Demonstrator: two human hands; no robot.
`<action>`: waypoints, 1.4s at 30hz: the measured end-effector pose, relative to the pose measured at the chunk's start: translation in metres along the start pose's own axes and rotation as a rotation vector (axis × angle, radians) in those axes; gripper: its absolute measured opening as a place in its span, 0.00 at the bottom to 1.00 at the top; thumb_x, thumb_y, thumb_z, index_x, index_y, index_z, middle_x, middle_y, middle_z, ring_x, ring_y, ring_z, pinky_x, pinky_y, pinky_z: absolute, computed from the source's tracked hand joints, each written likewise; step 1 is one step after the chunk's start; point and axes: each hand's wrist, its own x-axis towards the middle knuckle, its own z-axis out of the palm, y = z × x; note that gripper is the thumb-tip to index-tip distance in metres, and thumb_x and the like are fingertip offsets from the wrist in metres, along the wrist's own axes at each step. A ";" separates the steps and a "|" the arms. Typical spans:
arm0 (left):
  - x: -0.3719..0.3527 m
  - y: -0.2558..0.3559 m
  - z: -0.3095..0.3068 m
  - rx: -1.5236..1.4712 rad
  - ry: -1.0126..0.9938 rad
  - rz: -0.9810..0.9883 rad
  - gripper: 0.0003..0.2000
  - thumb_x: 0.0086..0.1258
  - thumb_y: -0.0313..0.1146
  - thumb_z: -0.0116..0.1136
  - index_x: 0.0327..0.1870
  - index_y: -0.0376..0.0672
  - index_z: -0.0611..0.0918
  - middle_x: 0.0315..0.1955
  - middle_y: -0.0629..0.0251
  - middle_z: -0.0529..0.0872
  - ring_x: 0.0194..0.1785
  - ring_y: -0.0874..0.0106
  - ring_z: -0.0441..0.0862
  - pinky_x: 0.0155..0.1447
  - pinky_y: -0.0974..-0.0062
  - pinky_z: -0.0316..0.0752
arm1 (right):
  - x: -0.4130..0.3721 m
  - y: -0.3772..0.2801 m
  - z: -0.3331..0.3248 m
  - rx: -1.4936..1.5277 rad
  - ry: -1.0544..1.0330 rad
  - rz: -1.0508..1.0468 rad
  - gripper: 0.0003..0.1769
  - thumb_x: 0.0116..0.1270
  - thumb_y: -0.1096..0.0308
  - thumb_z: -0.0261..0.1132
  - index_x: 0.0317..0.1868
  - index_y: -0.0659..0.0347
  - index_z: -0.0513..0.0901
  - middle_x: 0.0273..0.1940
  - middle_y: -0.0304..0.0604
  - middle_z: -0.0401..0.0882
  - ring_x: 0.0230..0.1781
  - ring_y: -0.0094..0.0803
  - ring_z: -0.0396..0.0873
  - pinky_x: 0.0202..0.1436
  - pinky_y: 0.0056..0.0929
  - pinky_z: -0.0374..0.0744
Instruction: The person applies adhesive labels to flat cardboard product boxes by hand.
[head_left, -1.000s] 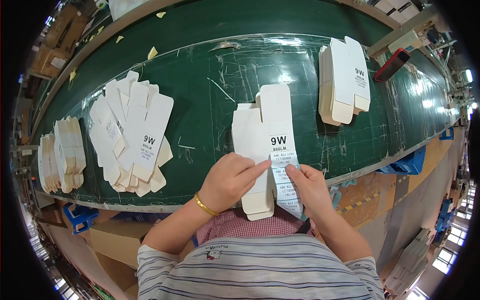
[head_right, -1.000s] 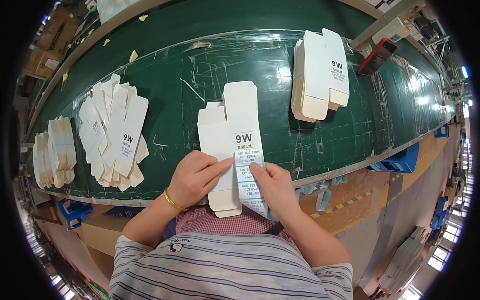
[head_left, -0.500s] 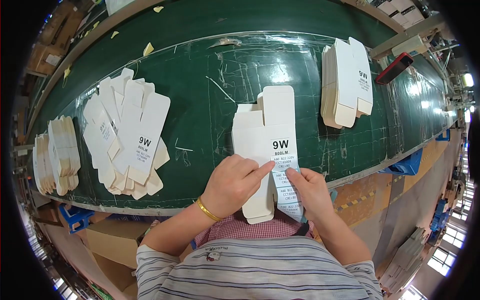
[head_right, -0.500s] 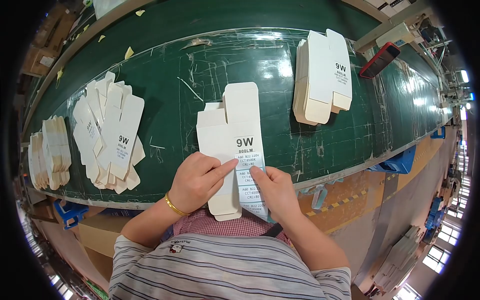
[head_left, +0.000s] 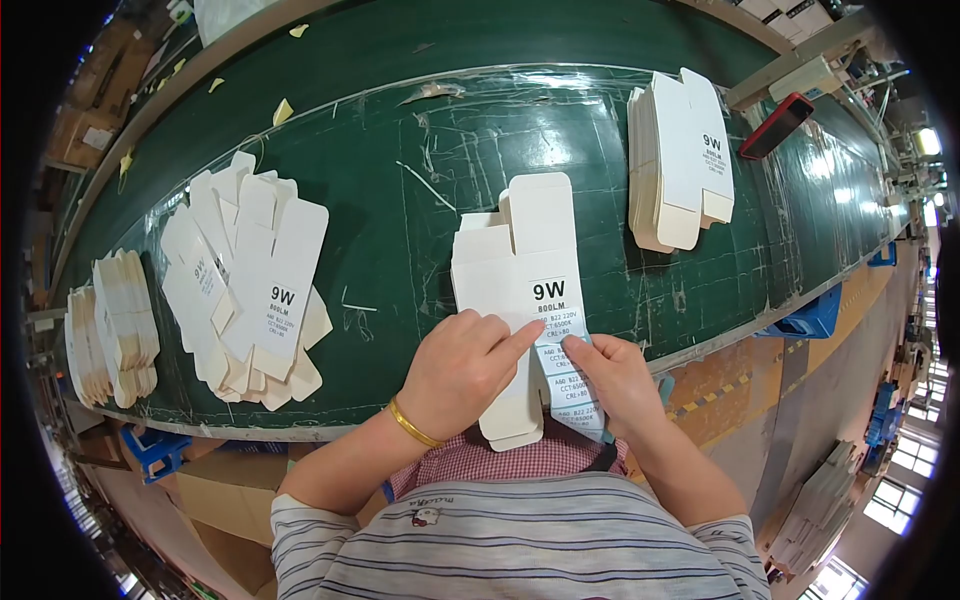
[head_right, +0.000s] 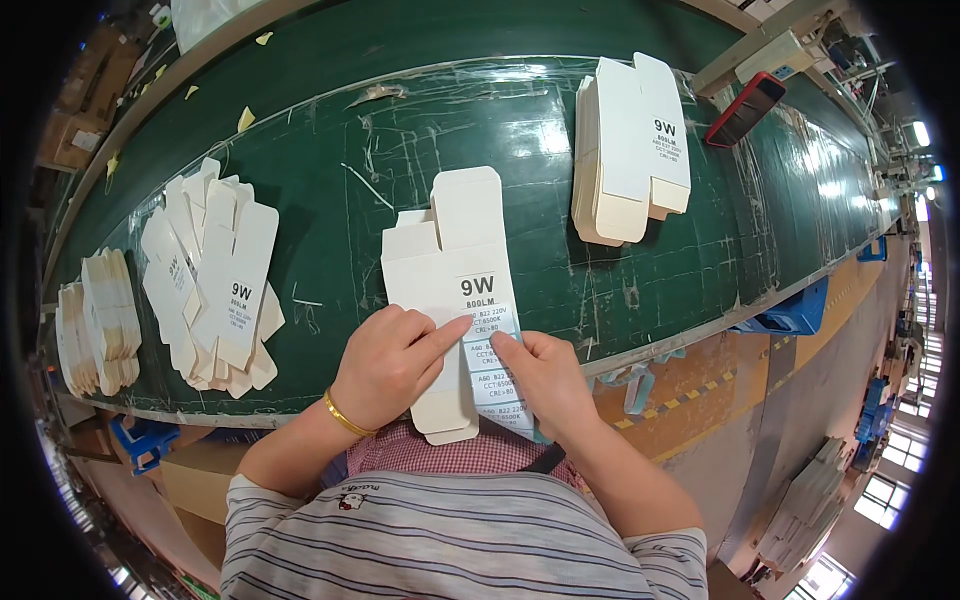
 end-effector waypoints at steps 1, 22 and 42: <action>0.002 0.000 -0.001 0.006 -0.022 -0.003 0.21 0.56 0.22 0.63 0.54 0.46 0.86 0.27 0.69 0.74 0.30 0.69 0.72 0.36 0.71 0.72 | 0.000 0.000 -0.001 -0.005 -0.004 0.005 0.15 0.76 0.65 0.61 0.44 0.72 0.83 0.34 0.40 0.85 0.27 0.18 0.79 0.28 0.20 0.77; 0.009 0.028 -0.002 0.292 -0.110 0.102 0.21 0.59 0.27 0.62 0.57 0.46 0.83 0.27 0.66 0.75 0.31 0.69 0.76 0.34 0.71 0.74 | -0.041 0.086 -0.053 -0.141 -0.205 -0.130 0.16 0.74 0.64 0.64 0.51 0.70 0.83 0.40 0.38 0.85 0.38 0.19 0.78 0.44 0.22 0.78; -0.061 0.013 -0.120 0.609 0.074 0.291 0.05 0.54 0.29 0.59 0.30 0.41 0.78 0.28 0.65 0.78 0.32 0.65 0.78 0.37 0.66 0.74 | -0.078 0.071 -0.048 -0.177 -0.259 -0.416 0.13 0.74 0.67 0.63 0.49 0.69 0.84 0.41 0.38 0.85 0.40 0.20 0.78 0.47 0.22 0.77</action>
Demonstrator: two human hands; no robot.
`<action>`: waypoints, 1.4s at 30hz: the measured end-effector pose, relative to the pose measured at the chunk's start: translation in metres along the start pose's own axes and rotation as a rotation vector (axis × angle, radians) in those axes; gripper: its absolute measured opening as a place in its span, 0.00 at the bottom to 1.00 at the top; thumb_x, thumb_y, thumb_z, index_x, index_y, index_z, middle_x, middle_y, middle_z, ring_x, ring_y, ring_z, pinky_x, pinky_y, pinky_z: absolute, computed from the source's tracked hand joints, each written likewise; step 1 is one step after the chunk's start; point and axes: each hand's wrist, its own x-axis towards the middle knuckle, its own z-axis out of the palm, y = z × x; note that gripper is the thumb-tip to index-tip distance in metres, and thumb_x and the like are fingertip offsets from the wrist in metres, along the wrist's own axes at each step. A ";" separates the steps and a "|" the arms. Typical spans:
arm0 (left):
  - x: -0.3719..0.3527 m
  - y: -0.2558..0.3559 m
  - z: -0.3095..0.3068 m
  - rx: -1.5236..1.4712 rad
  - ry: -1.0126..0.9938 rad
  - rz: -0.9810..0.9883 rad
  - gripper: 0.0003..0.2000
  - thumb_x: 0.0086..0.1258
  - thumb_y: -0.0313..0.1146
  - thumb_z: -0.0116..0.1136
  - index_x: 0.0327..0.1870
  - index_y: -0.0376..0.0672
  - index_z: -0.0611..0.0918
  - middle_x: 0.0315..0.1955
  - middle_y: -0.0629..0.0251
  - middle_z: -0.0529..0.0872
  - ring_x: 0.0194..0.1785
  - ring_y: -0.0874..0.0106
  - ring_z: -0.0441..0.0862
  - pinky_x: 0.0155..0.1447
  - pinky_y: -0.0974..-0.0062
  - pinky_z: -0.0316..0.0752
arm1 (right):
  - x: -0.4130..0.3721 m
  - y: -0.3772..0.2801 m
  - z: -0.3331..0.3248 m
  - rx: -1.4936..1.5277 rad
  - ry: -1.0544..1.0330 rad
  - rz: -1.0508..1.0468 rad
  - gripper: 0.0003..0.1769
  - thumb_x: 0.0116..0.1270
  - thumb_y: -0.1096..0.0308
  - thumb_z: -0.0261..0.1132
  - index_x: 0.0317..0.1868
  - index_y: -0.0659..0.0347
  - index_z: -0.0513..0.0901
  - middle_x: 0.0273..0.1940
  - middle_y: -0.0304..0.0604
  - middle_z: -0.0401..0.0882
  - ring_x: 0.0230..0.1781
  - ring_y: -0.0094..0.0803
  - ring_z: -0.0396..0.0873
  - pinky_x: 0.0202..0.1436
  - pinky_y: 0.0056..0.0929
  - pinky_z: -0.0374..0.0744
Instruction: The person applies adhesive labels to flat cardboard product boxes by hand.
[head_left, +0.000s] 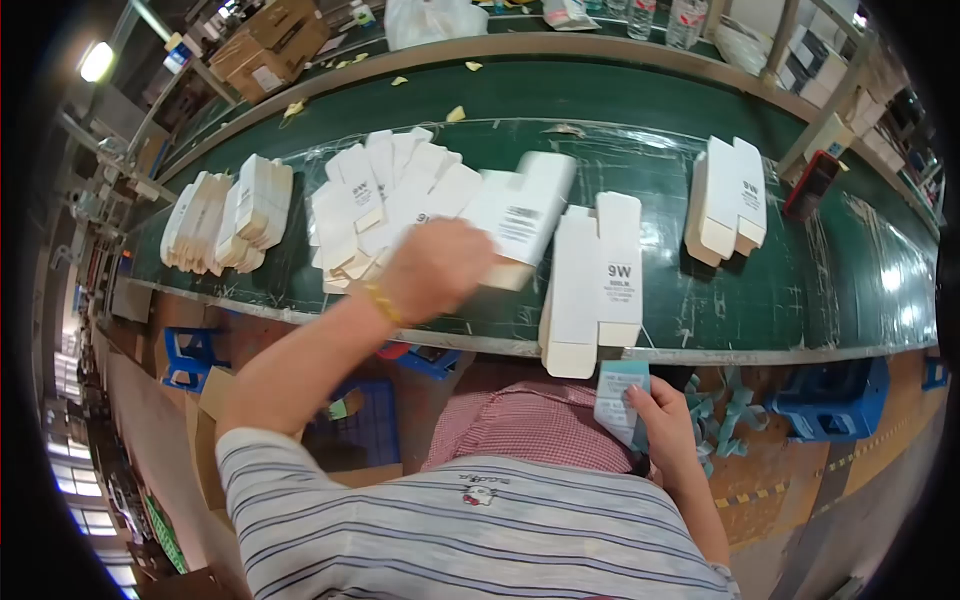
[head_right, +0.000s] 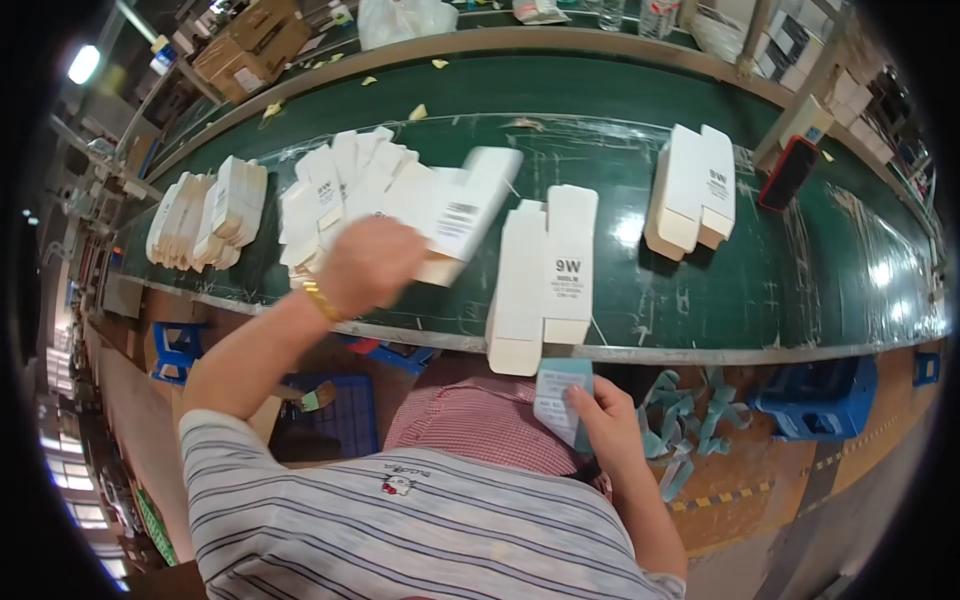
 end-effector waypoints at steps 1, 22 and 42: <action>-0.020 -0.014 -0.010 0.077 -0.093 -0.080 0.06 0.54 0.29 0.60 0.33 0.41 0.79 0.30 0.64 0.80 0.34 0.64 0.79 0.38 0.66 0.75 | 0.002 -0.001 0.000 -0.037 -0.003 -0.029 0.13 0.74 0.67 0.63 0.49 0.69 0.84 0.41 0.38 0.85 0.40 0.21 0.78 0.47 0.22 0.77; 0.046 0.126 0.052 -1.263 -0.186 -0.648 0.16 0.64 0.27 0.68 0.53 0.41 0.86 0.40 0.63 0.87 0.37 0.77 0.84 0.43 0.81 0.80 | 0.016 -0.019 0.001 -0.263 0.063 -0.293 0.09 0.70 0.70 0.66 0.46 0.66 0.83 0.34 0.36 0.79 0.32 0.20 0.72 0.36 0.22 0.72; 0.055 0.098 0.070 -1.668 -0.186 -0.932 0.12 0.68 0.25 0.65 0.51 0.36 0.85 0.40 0.68 0.86 0.43 0.80 0.83 0.49 0.82 0.78 | 0.045 -0.022 0.011 -0.379 0.087 -0.393 0.10 0.70 0.71 0.65 0.48 0.66 0.82 0.35 0.41 0.80 0.33 0.25 0.76 0.39 0.25 0.74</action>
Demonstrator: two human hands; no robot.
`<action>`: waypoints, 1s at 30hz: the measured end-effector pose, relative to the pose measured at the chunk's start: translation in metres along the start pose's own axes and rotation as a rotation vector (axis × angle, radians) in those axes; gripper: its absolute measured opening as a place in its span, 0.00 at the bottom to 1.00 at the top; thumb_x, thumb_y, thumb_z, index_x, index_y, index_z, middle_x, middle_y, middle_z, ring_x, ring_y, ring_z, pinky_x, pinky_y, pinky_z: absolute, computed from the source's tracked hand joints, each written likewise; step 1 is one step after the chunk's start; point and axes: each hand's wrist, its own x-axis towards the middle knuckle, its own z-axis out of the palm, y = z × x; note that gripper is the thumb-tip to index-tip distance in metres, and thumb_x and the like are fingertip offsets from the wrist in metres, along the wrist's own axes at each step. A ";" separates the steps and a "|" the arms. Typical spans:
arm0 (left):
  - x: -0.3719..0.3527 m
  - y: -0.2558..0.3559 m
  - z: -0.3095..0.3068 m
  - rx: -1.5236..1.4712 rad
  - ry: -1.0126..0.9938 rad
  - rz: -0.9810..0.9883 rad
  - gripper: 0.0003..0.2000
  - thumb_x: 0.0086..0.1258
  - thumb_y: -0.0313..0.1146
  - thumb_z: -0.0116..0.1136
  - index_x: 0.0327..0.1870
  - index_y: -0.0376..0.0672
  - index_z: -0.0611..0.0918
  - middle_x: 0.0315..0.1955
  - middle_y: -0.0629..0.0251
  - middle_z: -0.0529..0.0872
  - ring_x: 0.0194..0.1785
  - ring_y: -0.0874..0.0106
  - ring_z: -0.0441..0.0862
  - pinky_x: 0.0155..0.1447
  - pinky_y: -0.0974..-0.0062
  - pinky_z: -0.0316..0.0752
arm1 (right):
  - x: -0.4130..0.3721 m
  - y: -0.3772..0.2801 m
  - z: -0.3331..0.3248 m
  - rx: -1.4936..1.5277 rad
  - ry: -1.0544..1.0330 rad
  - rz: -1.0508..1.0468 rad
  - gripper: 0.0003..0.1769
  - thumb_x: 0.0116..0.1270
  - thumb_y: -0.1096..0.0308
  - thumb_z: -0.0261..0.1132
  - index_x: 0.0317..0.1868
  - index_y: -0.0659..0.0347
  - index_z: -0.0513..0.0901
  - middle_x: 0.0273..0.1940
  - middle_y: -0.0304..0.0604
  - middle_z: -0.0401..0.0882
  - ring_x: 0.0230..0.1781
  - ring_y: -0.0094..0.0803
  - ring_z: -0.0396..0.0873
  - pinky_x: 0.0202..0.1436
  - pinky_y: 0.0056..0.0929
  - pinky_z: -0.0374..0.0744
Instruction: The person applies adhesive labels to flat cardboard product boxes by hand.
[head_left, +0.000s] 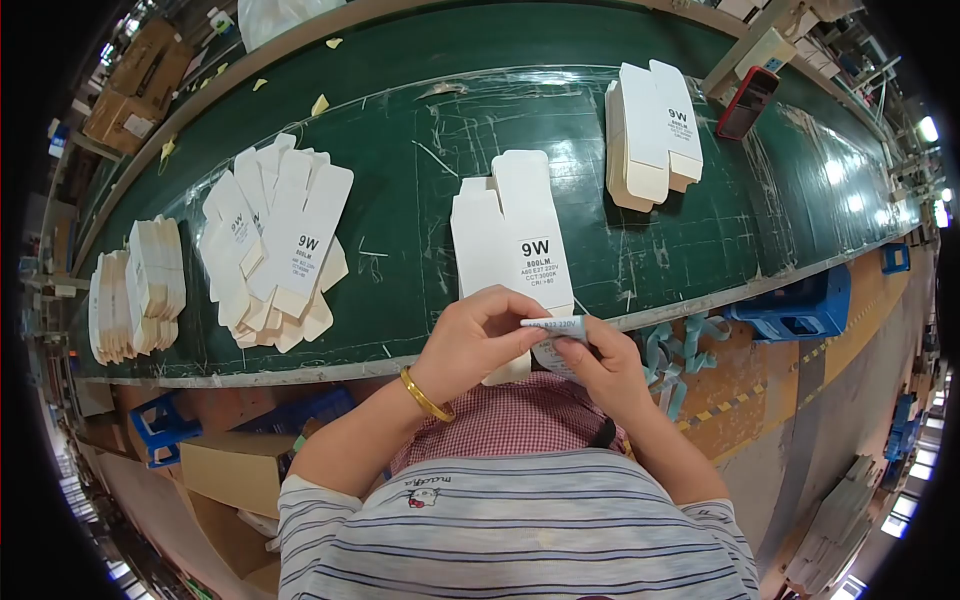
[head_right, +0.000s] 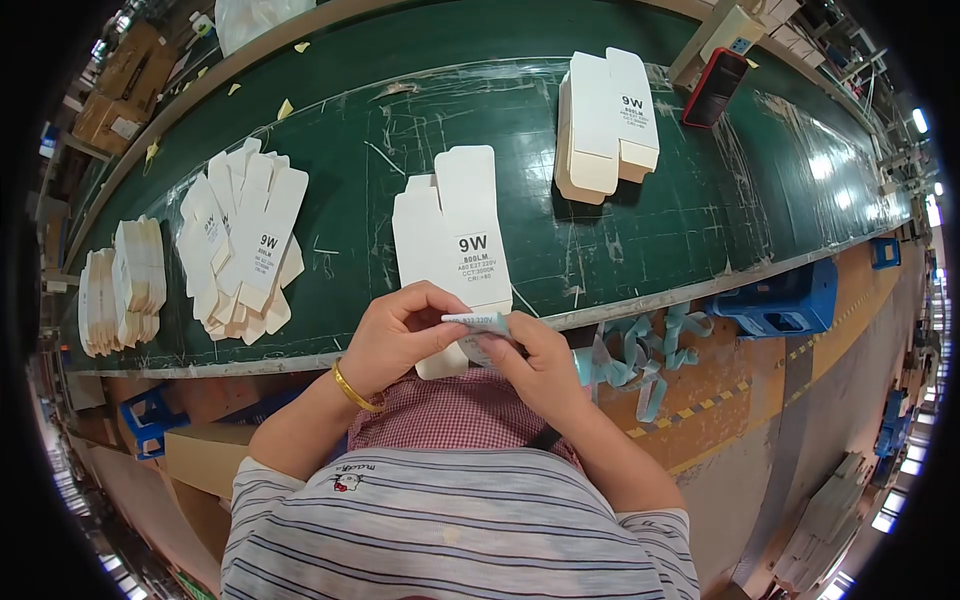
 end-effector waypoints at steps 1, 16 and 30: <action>0.001 0.001 -0.002 0.003 -0.016 -0.008 0.12 0.69 0.25 0.65 0.52 0.35 0.85 0.41 0.68 0.86 0.44 0.80 0.83 0.50 0.82 0.78 | 0.002 0.002 0.000 -0.005 -0.007 0.002 0.10 0.70 0.71 0.64 0.49 0.66 0.82 0.36 0.42 0.80 0.34 0.27 0.76 0.40 0.26 0.74; 0.011 -0.007 -0.002 0.213 0.107 0.172 0.11 0.64 0.25 0.67 0.47 0.40 0.89 0.39 0.68 0.84 0.36 0.81 0.79 0.41 0.83 0.74 | 0.011 -0.005 0.005 -0.062 0.069 0.155 0.09 0.71 0.70 0.63 0.46 0.67 0.83 0.34 0.43 0.80 0.30 0.26 0.76 0.35 0.26 0.74; 0.013 -0.006 -0.004 0.153 0.096 0.123 0.09 0.65 0.27 0.68 0.45 0.38 0.88 0.37 0.67 0.84 0.38 0.80 0.81 0.44 0.81 0.76 | 0.018 0.007 0.006 -0.090 0.074 -0.063 0.10 0.70 0.70 0.65 0.48 0.66 0.82 0.35 0.43 0.79 0.33 0.28 0.76 0.39 0.27 0.75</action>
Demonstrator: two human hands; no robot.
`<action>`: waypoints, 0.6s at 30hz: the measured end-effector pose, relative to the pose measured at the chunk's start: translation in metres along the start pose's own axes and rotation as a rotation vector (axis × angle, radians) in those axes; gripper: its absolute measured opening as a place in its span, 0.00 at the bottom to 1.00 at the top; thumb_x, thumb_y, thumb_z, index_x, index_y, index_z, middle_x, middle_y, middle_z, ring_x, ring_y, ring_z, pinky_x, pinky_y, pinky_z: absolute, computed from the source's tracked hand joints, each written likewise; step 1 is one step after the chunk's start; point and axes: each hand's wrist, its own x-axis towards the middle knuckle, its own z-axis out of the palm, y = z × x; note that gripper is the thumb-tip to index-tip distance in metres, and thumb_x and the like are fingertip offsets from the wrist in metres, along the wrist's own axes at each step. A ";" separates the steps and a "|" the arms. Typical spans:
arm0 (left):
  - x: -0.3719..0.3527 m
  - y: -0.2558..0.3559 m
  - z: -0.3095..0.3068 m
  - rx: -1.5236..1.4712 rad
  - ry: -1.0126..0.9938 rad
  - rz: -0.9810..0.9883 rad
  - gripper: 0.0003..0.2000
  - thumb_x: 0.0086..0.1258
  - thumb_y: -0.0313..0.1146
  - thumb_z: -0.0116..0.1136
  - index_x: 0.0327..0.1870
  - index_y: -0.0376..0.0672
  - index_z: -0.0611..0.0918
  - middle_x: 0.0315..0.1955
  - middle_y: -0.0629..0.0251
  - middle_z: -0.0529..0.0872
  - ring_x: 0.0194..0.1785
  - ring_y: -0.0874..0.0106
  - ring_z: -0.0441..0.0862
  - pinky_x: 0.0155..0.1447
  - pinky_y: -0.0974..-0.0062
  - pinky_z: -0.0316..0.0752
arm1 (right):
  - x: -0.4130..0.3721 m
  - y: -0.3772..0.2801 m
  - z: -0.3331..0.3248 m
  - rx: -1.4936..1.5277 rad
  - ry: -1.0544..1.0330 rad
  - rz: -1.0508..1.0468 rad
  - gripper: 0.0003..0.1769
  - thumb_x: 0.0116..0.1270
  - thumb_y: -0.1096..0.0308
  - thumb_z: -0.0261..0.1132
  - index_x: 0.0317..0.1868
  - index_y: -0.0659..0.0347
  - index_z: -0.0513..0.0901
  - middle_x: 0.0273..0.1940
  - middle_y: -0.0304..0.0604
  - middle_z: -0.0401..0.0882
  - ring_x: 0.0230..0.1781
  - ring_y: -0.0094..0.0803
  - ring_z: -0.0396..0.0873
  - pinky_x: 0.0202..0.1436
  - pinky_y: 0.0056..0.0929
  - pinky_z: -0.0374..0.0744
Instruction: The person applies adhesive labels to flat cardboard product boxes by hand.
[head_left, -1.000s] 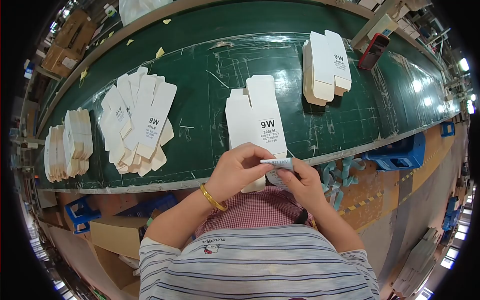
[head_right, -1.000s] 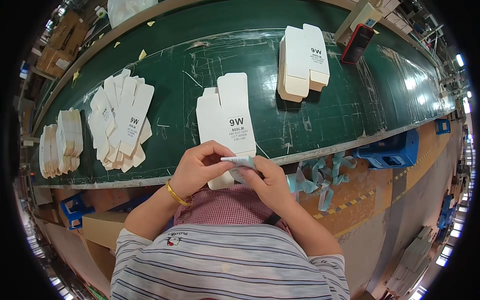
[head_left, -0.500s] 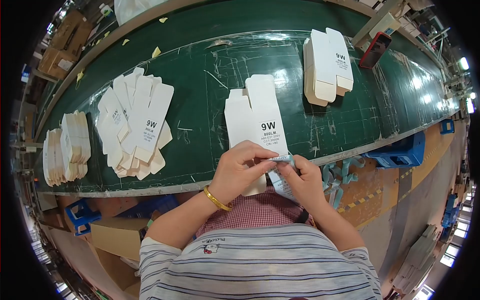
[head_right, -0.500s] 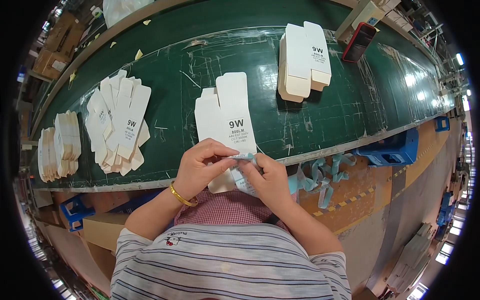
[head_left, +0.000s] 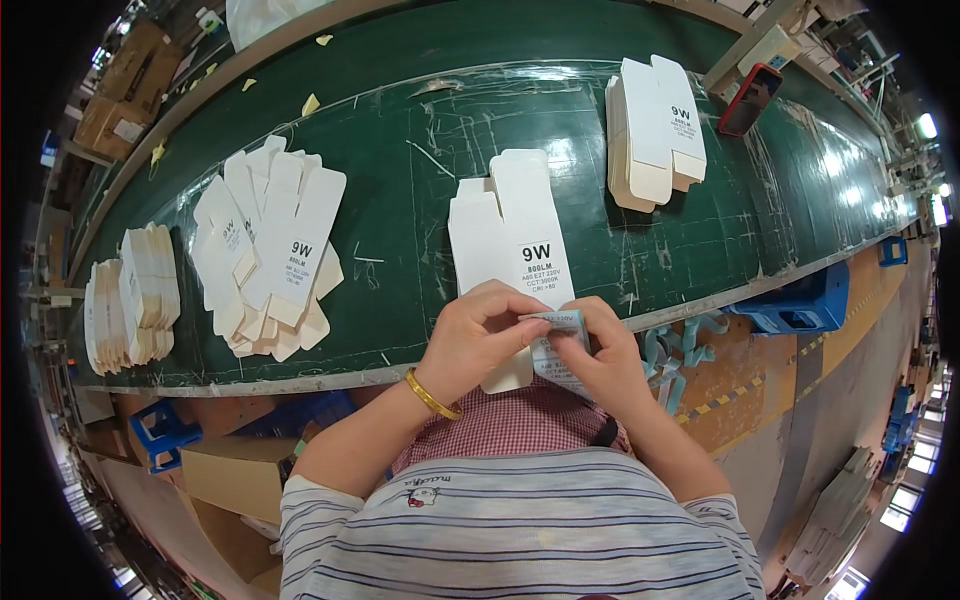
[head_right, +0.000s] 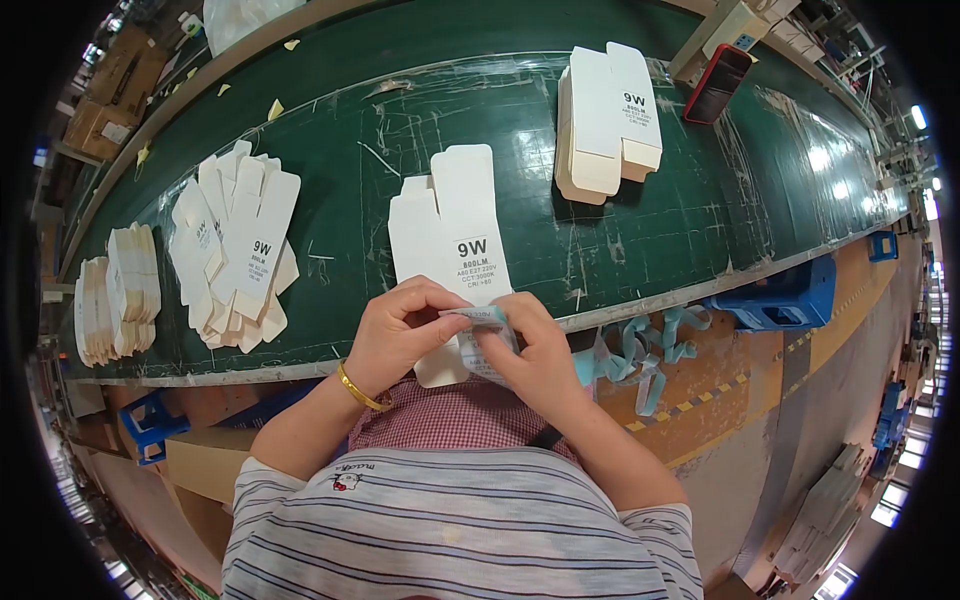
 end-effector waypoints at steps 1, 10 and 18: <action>-0.001 0.002 0.000 0.004 0.012 0.004 0.09 0.65 0.28 0.68 0.44 0.39 0.89 0.36 0.66 0.83 0.38 0.79 0.81 0.43 0.80 0.76 | -0.001 -0.003 0.001 0.109 0.012 0.089 0.10 0.70 0.69 0.65 0.47 0.66 0.82 0.35 0.43 0.79 0.33 0.27 0.76 0.39 0.27 0.75; 0.000 -0.004 0.000 0.096 0.044 0.087 0.09 0.64 0.29 0.69 0.44 0.41 0.89 0.34 0.65 0.85 0.34 0.78 0.81 0.39 0.80 0.76 | -0.005 -0.002 -0.004 0.174 0.002 0.287 0.12 0.73 0.65 0.65 0.39 0.68 0.82 0.32 0.38 0.80 0.31 0.21 0.73 0.35 0.23 0.73; 0.006 -0.013 0.002 0.370 0.152 0.317 0.09 0.64 0.26 0.67 0.45 0.41 0.89 0.33 0.63 0.85 0.33 0.73 0.81 0.37 0.77 0.76 | -0.007 0.001 0.000 0.114 0.008 0.296 0.14 0.75 0.63 0.63 0.37 0.68 0.80 0.27 0.34 0.77 0.29 0.17 0.70 0.31 0.21 0.71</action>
